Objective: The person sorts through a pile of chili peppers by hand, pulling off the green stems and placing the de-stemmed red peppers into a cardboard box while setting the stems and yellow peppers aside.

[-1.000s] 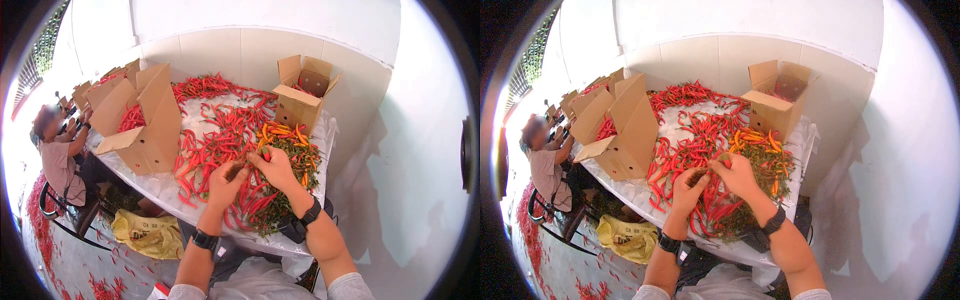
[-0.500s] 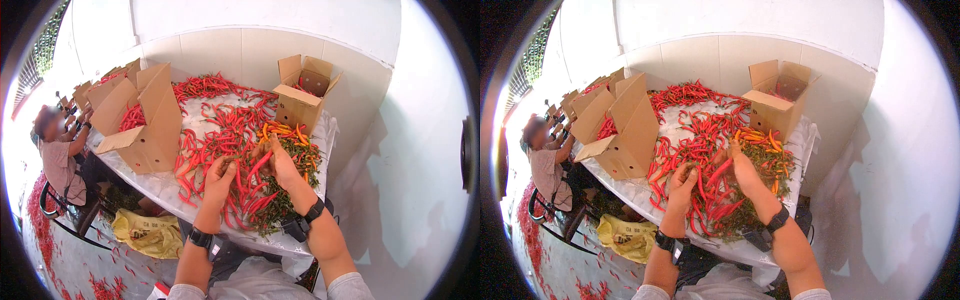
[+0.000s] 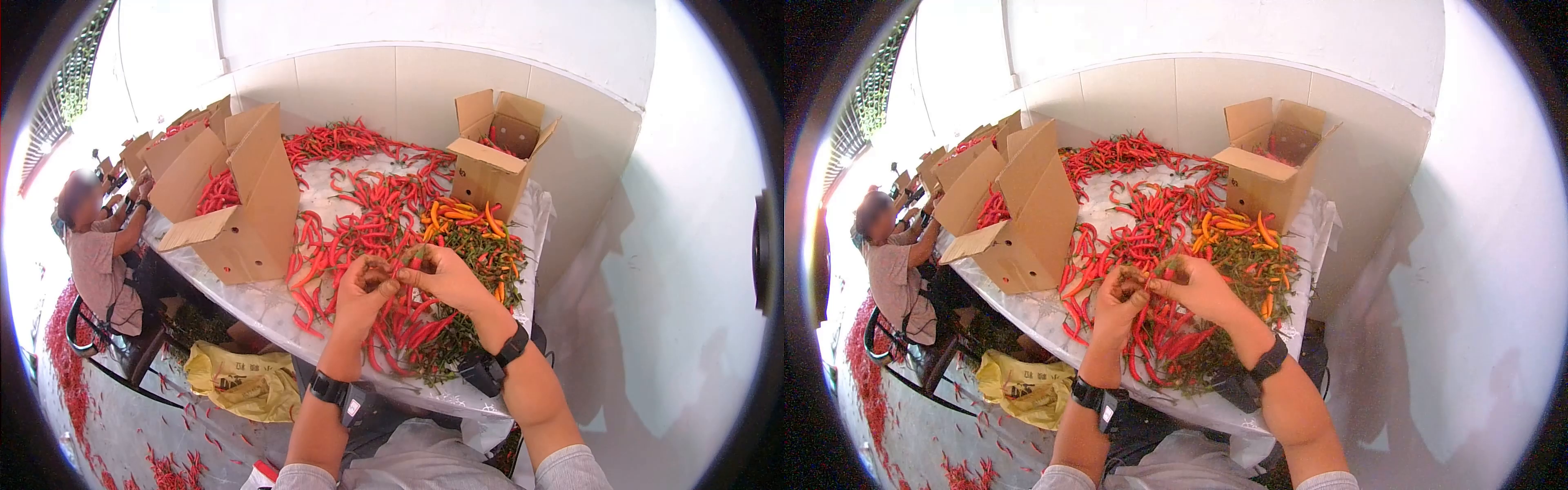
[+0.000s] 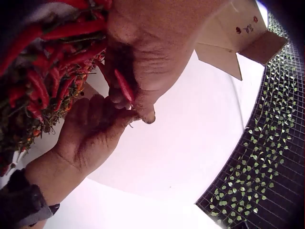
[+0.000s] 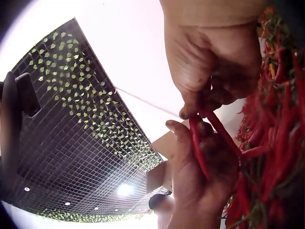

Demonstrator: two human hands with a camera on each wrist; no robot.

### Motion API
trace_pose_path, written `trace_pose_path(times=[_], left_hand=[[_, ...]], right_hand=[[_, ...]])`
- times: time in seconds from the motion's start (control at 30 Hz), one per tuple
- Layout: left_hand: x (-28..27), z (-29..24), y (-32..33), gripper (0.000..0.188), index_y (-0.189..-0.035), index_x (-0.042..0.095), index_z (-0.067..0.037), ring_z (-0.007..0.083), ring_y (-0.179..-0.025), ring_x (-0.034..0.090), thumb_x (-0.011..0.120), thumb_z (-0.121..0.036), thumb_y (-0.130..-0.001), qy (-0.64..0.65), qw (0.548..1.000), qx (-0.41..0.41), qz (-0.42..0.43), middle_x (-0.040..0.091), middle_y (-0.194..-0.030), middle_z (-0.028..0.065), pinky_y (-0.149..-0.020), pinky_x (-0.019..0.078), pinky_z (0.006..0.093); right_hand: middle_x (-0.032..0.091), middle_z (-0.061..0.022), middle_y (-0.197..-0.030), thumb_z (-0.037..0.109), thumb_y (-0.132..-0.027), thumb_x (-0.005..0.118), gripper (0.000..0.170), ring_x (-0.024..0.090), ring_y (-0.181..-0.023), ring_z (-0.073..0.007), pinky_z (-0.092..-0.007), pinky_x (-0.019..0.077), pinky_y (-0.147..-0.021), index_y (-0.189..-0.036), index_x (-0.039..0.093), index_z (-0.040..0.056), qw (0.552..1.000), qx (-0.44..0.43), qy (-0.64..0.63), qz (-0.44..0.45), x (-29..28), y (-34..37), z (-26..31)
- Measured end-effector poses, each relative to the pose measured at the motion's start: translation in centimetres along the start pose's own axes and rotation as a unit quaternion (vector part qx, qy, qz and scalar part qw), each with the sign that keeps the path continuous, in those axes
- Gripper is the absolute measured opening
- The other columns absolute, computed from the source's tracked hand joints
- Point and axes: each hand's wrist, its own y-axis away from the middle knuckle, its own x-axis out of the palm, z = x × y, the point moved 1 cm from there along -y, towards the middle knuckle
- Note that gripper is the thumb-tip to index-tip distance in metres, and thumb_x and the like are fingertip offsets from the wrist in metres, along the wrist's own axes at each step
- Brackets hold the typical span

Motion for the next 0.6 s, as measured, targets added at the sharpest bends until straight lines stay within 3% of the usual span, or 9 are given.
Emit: trace_pose_path(times=[0.1,0.27,0.4,0.47,0.6], left_hand=[[0.3,-0.3,0.1,0.031,-0.094,0.053,-0.002,0.0094,-0.072,0.057,0.074,-0.008,-0.072,-0.015,1.000,0.006,0.004,0.060,-0.079,0.0022,-0.064,0.0479,0.0230],[0.3,-0.3,0.2,0.027,-0.089,0.056,-0.003,0.0089,-0.070,0.058,0.075,-0.009,-0.071,-0.070,0.997,0.002,0.012,0.060,-0.077,0.0018,-0.062,0.0473,0.0221],[-0.2,-0.4,0.4,0.022,-0.089,0.057,-0.003,0.0082,-0.068,0.057,0.072,-0.009,-0.075,-0.111,0.990,0.008,-0.084,0.060,-0.076,0.0016,-0.060,0.0468,0.0215],[-0.5,-1.2,0.4,0.017,-0.088,0.057,-0.003,0.0076,-0.066,0.056,0.069,-0.008,-0.078,-0.104,0.983,0.048,-0.142,0.060,-0.076,0.0013,-0.057,0.0460,0.0211],[-2.6,-1.3,0.0,0.012,-0.088,0.056,-0.003,0.0068,-0.061,0.054,0.065,-0.009,-0.082,-0.116,0.967,0.062,-0.216,0.058,-0.074,0.0012,-0.052,0.0440,0.0206]], right_hand=[[0.060,-0.0004,-0.079,0.026,-0.079,0.070,0.030,0.053,-0.071,-0.0072,-0.0243,0.0449,-0.066,-0.094,0.061,0.0016,0.999,-0.008,-0.033,0.015,-0.1,0.1,0.1],[0.060,0.0003,-0.075,0.022,-0.081,0.068,0.024,0.052,-0.067,-0.0059,-0.0228,0.0442,-0.061,-0.091,0.060,0.0013,0.999,-0.036,-0.015,-0.004,0.1,-0.2,-0.4],[0.059,0.0002,-0.077,0.015,-0.084,0.063,0.014,0.051,-0.065,-0.0044,-0.0206,0.0418,-0.055,-0.091,0.059,0.0034,0.975,-0.081,-0.067,-0.194,-1.0,0.2,0.8],[0.058,0.0004,-0.077,0.012,-0.085,0.062,0.011,0.049,-0.064,-0.0034,-0.0192,0.0403,-0.053,-0.091,0.058,0.0045,0.930,-0.128,-0.153,-0.310,-2.8,0.3,1.7],[0.056,0.0011,-0.081,0.010,-0.086,0.060,0.009,0.048,-0.062,-0.0025,-0.0175,0.0390,-0.052,-0.093,0.057,0.0043,0.845,-0.218,-0.068,-0.483,-6.6,1.0,5.9]])
